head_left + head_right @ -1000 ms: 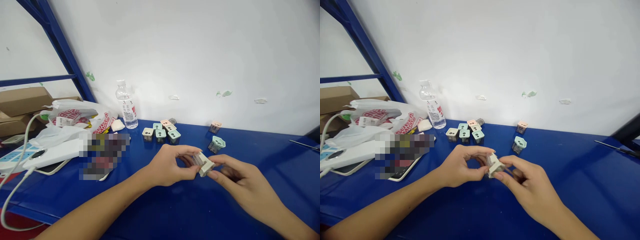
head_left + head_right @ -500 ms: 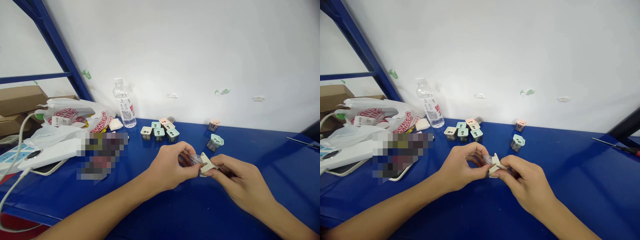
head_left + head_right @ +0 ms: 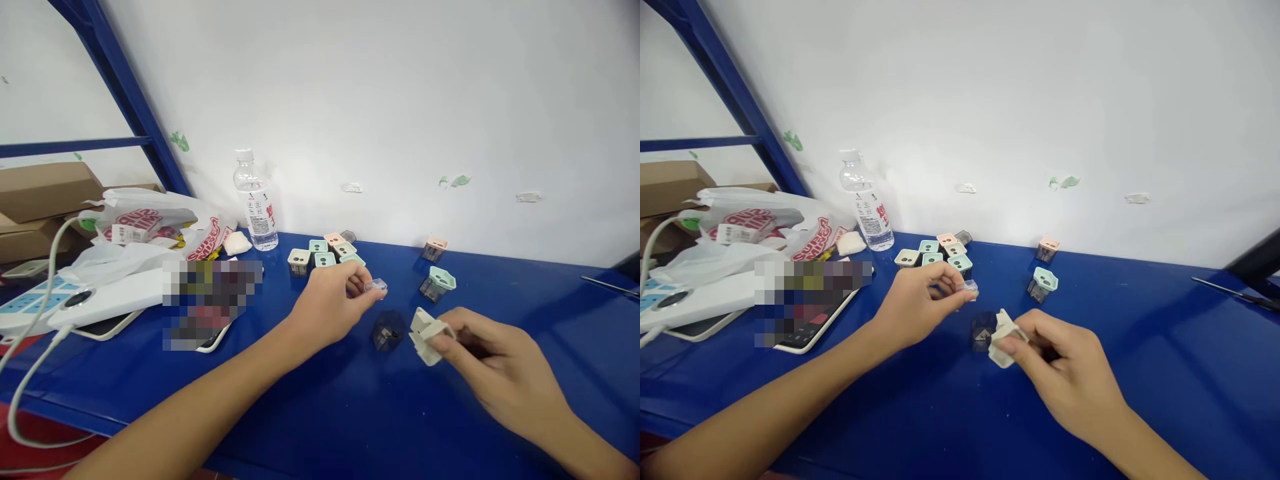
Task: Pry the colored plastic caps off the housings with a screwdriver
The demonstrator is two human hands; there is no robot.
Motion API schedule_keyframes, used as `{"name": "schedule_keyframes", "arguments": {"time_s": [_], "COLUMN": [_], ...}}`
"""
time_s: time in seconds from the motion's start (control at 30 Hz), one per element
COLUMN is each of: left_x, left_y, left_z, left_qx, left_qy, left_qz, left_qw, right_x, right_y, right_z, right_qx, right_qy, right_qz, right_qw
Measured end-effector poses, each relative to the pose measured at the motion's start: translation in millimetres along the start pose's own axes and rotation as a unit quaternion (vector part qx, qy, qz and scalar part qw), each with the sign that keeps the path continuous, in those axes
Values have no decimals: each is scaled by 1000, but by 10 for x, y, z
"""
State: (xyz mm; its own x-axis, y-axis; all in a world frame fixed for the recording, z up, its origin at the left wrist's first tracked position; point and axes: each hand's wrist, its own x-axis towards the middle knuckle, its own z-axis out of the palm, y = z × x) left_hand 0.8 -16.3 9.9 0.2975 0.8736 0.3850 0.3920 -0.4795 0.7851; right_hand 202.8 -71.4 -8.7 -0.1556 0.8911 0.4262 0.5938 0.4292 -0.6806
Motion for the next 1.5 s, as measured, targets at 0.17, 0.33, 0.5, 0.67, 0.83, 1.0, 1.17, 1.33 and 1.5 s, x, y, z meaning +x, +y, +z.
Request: {"name": "schedule_keyframes", "arguments": {"time_s": [0.17,0.33,0.5,0.67,0.83,1.0,1.17,1.33,1.5], "left_x": [-4,-37,-61,-80,-59,-39,-10,77,209], "left_y": [-11,-62,-82,-47,-60,-100,-119,-199,-409], "left_z": [10,102,141,126,107,125,131,54,-69], "left_qx": [-1,64,73,59,-9,-81,-183,21,309], "left_qy": [-68,-97,-108,-138,-159,-190,-184,-63,34], "left_qz": [-23,12,37,57,4,-69,-126,73,196], "left_qw": [997,993,991,987,987,976,957,995,930], "right_x": [95,115,110,122,140,120,84,116,228], "right_y": [42,125,152,104,120,156,137,255,437], "right_z": [17,104,130,120,155,141,50,22,-95], "right_qx": [151,218,252,234,146,38,-80,-194,-269], "right_qy": [-95,-151,-160,-166,-160,-116,-72,-45,-21], "right_qz": [186,259,272,283,265,206,83,41,107], "right_qw": [966,929,915,915,940,971,991,979,957]}}
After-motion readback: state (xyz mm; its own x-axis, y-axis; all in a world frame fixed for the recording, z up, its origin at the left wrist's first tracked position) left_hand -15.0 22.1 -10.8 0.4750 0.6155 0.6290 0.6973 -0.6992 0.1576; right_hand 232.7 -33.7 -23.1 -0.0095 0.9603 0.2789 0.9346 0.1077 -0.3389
